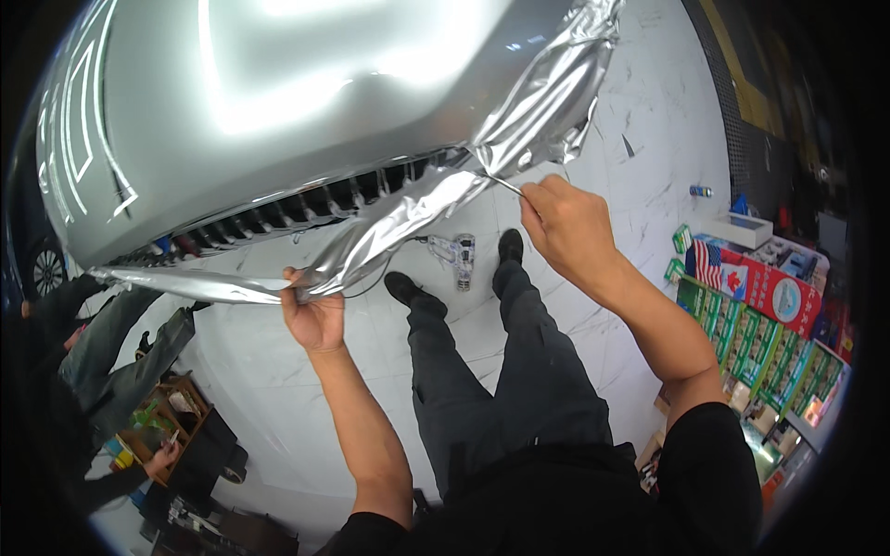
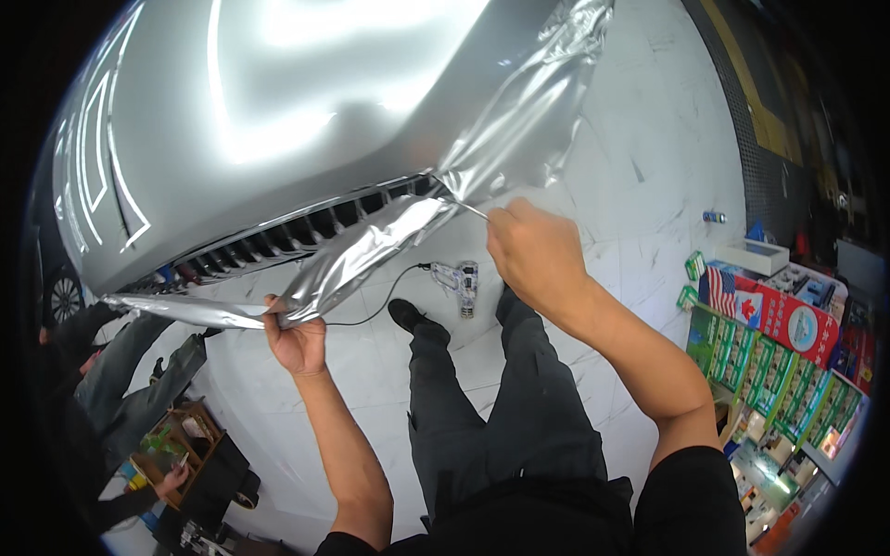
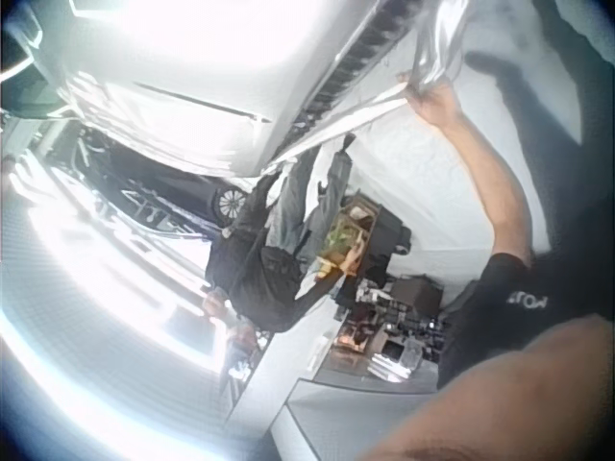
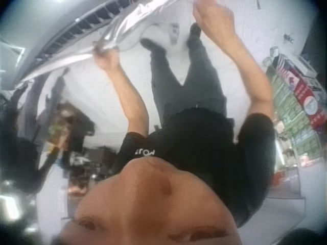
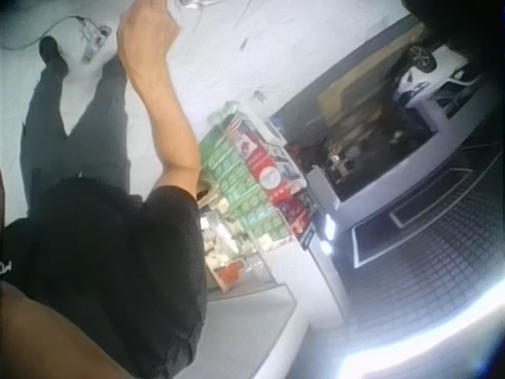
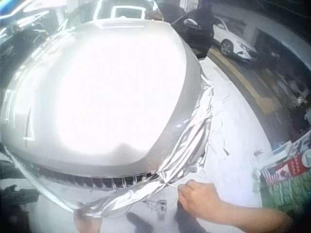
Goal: The person applies a silver vinyl wrap to the front hood and bumper of a car. They smooth the material with their hands, tuck edges into crevices, and use a knife to trim excess wrap along the contours of the hood and grille.
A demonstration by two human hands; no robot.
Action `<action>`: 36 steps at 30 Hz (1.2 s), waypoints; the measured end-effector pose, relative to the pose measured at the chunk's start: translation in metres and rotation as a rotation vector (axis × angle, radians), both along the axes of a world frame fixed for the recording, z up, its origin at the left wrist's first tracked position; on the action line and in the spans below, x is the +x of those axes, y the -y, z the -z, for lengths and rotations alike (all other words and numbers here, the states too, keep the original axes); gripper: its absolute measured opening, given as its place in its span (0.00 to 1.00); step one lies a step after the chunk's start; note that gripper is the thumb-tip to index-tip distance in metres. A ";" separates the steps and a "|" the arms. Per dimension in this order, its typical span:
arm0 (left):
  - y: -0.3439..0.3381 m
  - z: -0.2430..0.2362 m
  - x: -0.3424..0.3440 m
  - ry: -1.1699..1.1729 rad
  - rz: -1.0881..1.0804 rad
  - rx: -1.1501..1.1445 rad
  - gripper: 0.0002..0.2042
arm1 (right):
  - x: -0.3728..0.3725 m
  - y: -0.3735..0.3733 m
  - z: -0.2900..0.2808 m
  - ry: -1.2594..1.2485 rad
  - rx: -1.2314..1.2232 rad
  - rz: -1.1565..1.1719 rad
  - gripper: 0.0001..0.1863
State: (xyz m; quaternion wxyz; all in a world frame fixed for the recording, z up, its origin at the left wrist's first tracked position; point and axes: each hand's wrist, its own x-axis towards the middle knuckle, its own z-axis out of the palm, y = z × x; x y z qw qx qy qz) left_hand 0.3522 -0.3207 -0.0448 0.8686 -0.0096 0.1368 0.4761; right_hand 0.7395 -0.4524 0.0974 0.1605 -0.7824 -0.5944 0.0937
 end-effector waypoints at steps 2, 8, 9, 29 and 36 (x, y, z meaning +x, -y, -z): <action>0.012 -0.005 -0.002 -0.125 -0.050 -0.013 0.14 | -0.006 0.002 -0.005 0.015 -0.090 -0.007 0.05; 0.019 0.005 0.037 -0.231 -0.020 -0.170 0.10 | 0.006 0.063 0.068 0.126 -0.185 -0.006 0.10; 0.026 0.003 0.020 -0.067 0.029 -0.037 0.10 | 0.006 0.098 0.114 0.155 -0.294 -0.069 0.13; 0.029 -0.044 0.075 -1.421 -0.036 -0.364 0.28 | -0.029 0.278 0.084 -0.380 -0.294 0.698 0.10; 0.058 -0.091 0.171 -2.055 -0.109 0.971 0.34 | 0.017 0.353 0.106 -0.380 -0.413 0.803 0.10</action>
